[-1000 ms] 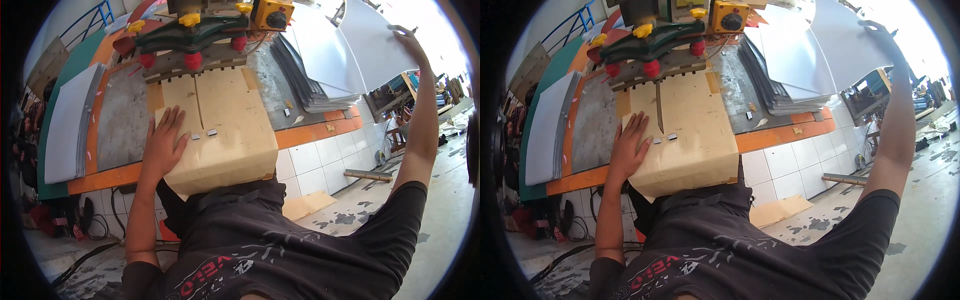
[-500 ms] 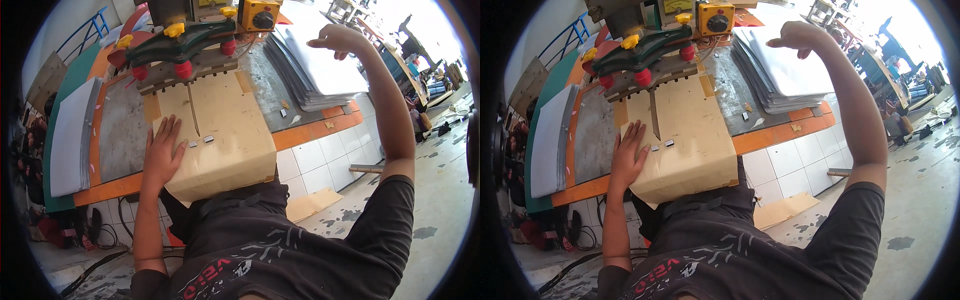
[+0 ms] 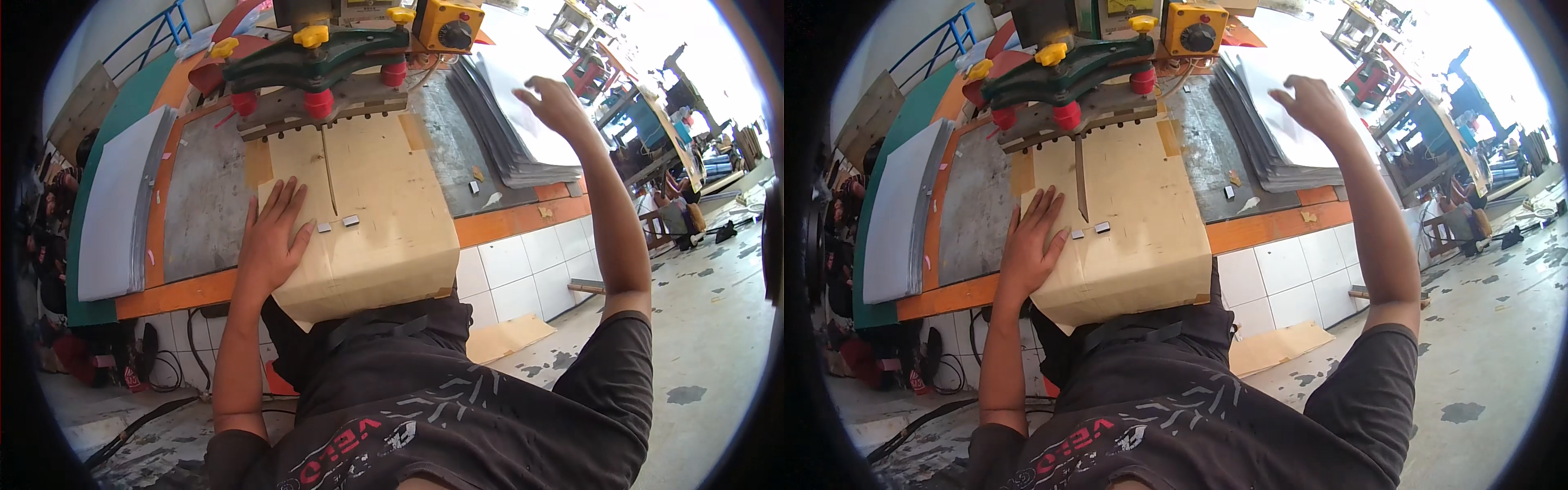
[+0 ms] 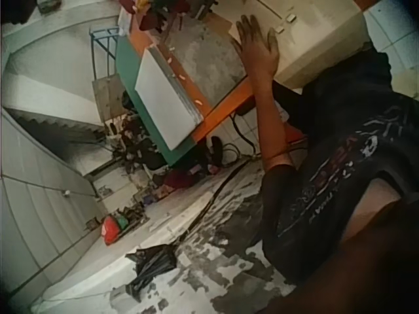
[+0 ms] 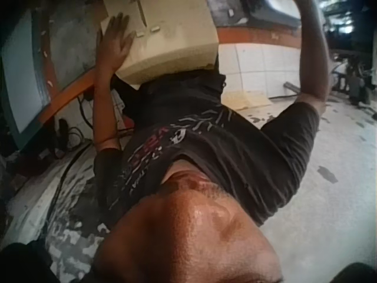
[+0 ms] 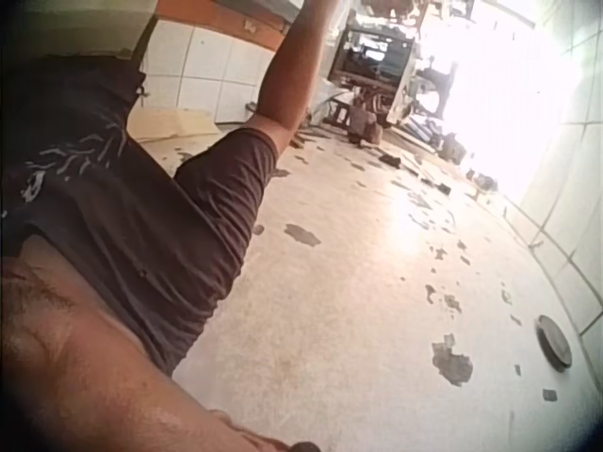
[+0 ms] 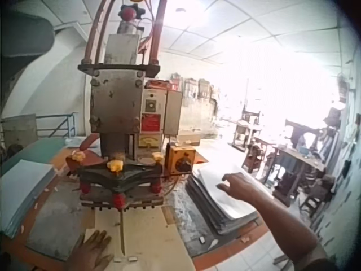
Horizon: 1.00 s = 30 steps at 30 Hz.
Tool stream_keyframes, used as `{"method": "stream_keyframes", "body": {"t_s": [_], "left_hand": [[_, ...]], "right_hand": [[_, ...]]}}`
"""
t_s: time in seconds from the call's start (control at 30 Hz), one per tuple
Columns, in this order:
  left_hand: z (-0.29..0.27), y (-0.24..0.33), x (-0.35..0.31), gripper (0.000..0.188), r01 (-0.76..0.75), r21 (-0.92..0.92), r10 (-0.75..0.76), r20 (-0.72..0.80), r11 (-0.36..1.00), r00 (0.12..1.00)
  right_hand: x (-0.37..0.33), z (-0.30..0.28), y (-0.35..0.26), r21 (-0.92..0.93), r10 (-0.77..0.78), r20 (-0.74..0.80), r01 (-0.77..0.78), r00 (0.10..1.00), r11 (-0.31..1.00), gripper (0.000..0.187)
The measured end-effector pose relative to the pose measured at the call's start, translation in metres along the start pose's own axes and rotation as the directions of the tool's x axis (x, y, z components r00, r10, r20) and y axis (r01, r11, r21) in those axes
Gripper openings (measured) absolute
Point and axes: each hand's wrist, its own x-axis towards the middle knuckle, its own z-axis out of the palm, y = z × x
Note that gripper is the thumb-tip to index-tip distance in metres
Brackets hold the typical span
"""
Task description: The person feeds sheets of material into a mechanical pressing machine, aligns them by hand, and removes the processed sheets to stack them.
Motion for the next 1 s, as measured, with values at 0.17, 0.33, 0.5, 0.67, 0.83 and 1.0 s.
{"method": "stream_keyframes", "body": {"t_s": [0.17,0.33,0.5,0.67,0.83,1.0], "left_hand": [[0.002,-0.002,-0.002,0.058,0.014,-0.003,-0.014,0.009,1.000,1.000],[0.001,0.000,0.002,0.058,0.011,-0.016,-0.011,0.018,1.000,1.000],[0.001,-0.003,-0.001,0.058,0.007,-0.023,-0.007,0.011,1.000,1.000],[0.000,-0.003,-0.001,0.058,-0.008,-0.035,0.007,-0.002,0.999,1.000],[0.002,-0.004,0.000,0.058,0.004,-0.034,-0.004,0.003,0.999,1.000],[0.000,-0.005,0.000,0.059,0.004,-0.031,-0.004,0.003,1.000,1.000]], "right_hand": [[0.069,0.010,-0.036,-0.109,-0.065,-0.157,0.048,0.985,0.993,0.058],[0.120,0.042,-0.027,-0.295,-0.106,-0.172,0.051,0.979,0.954,0.060],[0.132,0.035,-0.035,-0.300,-0.101,-0.053,0.081,0.993,0.951,0.044],[0.127,0.021,-0.021,-0.226,-0.125,-0.408,0.032,0.905,0.974,0.020],[0.122,0.014,-0.011,-0.043,-0.083,-0.369,0.072,0.926,0.996,0.026],[0.100,0.014,-0.002,-0.004,-0.104,-0.277,0.107,0.955,0.994,0.033]]}}
